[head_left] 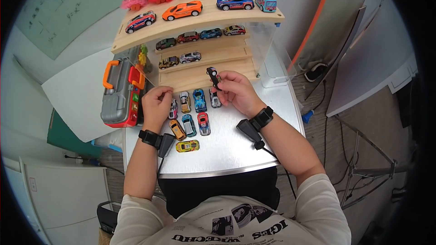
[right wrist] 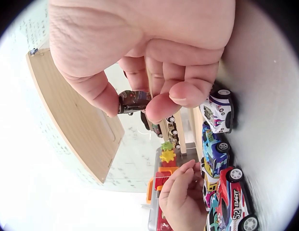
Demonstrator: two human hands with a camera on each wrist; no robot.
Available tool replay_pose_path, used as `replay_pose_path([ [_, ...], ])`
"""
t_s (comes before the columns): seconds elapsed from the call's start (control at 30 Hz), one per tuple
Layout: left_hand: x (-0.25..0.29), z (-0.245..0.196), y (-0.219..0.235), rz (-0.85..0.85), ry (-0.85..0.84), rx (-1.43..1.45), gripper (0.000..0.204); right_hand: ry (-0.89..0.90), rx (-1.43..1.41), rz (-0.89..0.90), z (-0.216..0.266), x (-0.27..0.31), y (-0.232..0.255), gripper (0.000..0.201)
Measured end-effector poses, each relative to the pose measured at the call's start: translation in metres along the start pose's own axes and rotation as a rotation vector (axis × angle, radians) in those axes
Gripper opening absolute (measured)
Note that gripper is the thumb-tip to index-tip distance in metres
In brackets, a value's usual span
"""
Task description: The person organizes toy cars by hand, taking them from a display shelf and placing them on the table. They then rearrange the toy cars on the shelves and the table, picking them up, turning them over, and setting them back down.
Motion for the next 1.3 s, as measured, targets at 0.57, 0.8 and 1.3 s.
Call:
replay_pose_path([
  [0.57, 0.0, 0.001, 0.0, 0.001, -0.006, 0.003, 0.012, 0.021, 0.05, -0.022, 0.003, 0.001, -0.002, 0.022],
  [0.8, -0.001, 0.003, 0.0, -0.016, -0.037, 0.002, 0.013, 0.066, 0.031, 0.0, 0.003, 0.001, -0.001, 0.022],
  [1.3, -0.003, 0.001, 0.002, -0.047, -0.054, 0.061, 0.014, 0.492, 1.575, -0.12, 0.088, -0.051, -0.025, 0.033],
])
Point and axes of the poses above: each hand's wrist, its own x-axis away from the middle knuckle, its own y-axis out of the back of the hand, z = x × y, the point moved 6 cm from there along -x, towards the middle knuckle, and after that the axes turned 10 degrees about y, right-handed, at the moved point
